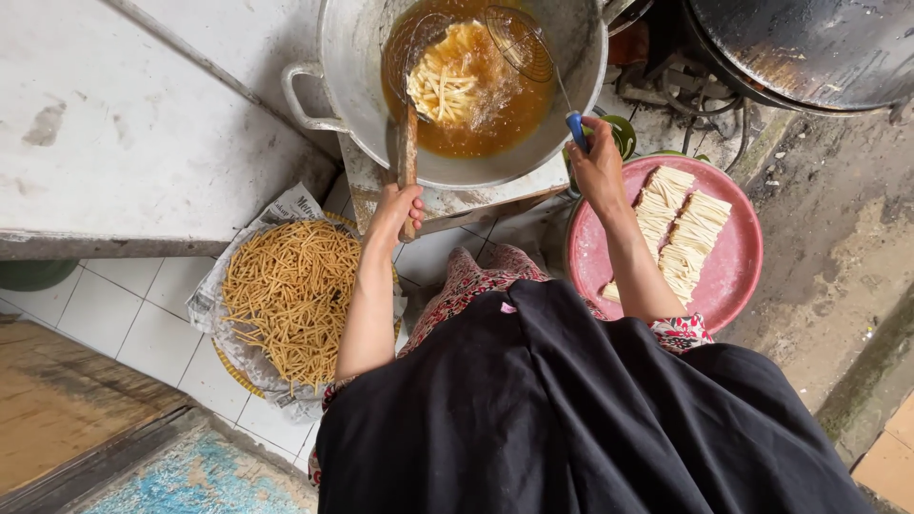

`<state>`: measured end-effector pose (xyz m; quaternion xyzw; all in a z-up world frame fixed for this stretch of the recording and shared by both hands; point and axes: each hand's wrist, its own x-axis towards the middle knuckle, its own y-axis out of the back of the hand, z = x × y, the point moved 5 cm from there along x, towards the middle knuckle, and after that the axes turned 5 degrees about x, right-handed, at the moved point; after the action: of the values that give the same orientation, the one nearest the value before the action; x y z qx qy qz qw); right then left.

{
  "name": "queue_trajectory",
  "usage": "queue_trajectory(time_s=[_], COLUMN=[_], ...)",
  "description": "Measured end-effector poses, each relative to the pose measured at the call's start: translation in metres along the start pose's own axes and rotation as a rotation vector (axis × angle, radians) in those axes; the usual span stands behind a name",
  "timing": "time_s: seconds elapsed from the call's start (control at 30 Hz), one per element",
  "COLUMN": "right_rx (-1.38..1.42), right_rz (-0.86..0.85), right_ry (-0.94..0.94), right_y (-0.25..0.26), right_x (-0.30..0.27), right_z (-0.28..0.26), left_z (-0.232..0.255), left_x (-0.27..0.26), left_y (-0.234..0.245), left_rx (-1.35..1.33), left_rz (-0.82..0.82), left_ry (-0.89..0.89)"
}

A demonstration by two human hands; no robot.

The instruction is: The person transfers fried noodles from a wok into a basket lined with newspaper. Then, they pick up bundles of uncooked noodles from a red basin and place them into a wire strainer. The strainer is lowered into a wok of hot oil to fry the noodles, and the person uses a second strainer to stir and separate them in the oil.

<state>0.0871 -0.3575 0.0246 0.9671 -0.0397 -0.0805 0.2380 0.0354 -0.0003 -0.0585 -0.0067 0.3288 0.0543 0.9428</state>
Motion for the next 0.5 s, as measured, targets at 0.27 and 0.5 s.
queue_trajectory(time_s=[0.27, 0.5], right_rx=[0.014, 0.011], right_rz=[-0.012, 0.014], right_ry=[-0.004, 0.024], right_y=[-0.002, 0.001], right_x=[-0.004, -0.006], right_z=[-0.002, 0.002], left_z=[0.002, 0.001], left_x=[0.003, -0.008], left_y=[0.009, -0.009], left_rx=[-0.136, -0.085], left_rz=[-0.051, -0.058], left_ry=[0.050, 0.045])
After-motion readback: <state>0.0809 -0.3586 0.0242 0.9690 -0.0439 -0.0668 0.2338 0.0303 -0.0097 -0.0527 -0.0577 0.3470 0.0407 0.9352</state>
